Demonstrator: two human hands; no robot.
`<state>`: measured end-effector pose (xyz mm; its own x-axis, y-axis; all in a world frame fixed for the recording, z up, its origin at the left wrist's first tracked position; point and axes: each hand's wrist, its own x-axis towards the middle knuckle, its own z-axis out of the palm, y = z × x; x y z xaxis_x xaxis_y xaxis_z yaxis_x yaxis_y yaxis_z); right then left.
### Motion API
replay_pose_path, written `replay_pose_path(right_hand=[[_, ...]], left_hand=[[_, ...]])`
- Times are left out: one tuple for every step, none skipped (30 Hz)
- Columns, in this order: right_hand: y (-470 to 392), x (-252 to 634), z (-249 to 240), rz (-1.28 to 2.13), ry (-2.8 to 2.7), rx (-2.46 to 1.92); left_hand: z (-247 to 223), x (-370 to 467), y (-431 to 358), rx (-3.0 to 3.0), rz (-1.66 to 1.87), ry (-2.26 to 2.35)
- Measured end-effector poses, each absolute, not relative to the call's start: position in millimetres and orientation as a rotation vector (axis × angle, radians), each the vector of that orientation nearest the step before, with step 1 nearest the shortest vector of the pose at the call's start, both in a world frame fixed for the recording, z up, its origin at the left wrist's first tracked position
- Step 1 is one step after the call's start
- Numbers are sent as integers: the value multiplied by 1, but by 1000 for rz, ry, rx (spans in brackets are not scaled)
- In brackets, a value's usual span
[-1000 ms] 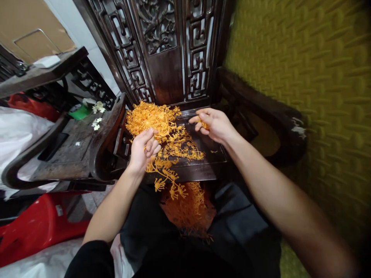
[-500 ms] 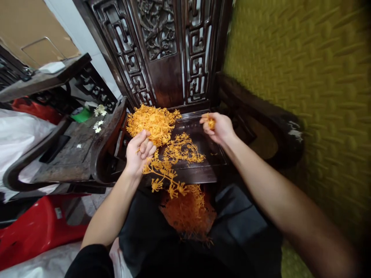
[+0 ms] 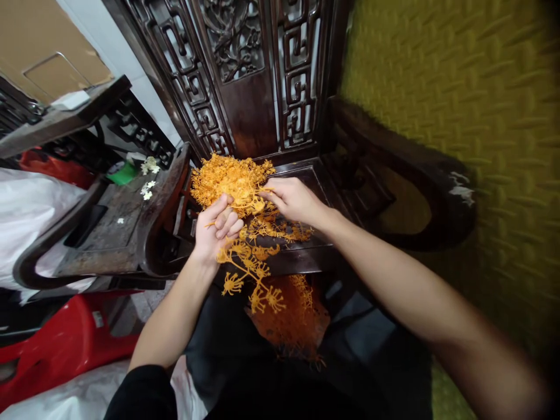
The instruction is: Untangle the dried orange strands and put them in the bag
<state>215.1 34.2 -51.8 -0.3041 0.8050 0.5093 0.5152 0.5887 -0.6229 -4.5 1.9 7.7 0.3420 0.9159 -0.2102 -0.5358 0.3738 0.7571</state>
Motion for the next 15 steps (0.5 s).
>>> replay_pose_path(right_hand=[[39, 227, -58, 389, -2042, -1111], [44, 241, -66, 381, -2054, -1193], [49, 255, -74, 428, -2001, -1302], [53, 268, -82, 534, -1880, -1402], [56, 279, -88, 655, -1743, -1471], [58, 286, -93, 755, -1638, -1493], [57, 289, -94, 887, -1508, -1473], [54, 288, -93, 1010, -1388, -1415], [50, 281, -89, 1123, -1279, -1329], [44, 271, -82, 1229, -1176, -1228], [36, 258, -74, 1307, -1107, -1134], [28, 243, -65, 1361, -1087, -1058], [20, 228, -56, 1412, -1101, -1006], [13, 213, -48, 1449, -1146, -977], [7, 201, -42, 1453, -1219, -956]], left_hand=[[11, -9, 2, 664, 1075, 702], [15, -15, 2, 680, 1116, 706], [18, -21, 3, 689, 1147, 711], [22, -27, 5, 689, 1162, 718], [24, -33, 6, 679, 1158, 730], [25, -36, 8, 660, 1138, 745], [24, -38, 10, 638, 1117, 757], [23, -37, 12, 621, 1110, 757], [20, -34, 14, 614, 1119, 745], [16, -30, 15, 620, 1136, 725], [12, -24, 16, 640, 1157, 702], [8, -18, 16, 669, 1172, 686], [5, -11, 16, 703, 1184, 679], [2, -6, 16, 739, 1187, 683], [0, -2, 16, 776, 1179, 696]])
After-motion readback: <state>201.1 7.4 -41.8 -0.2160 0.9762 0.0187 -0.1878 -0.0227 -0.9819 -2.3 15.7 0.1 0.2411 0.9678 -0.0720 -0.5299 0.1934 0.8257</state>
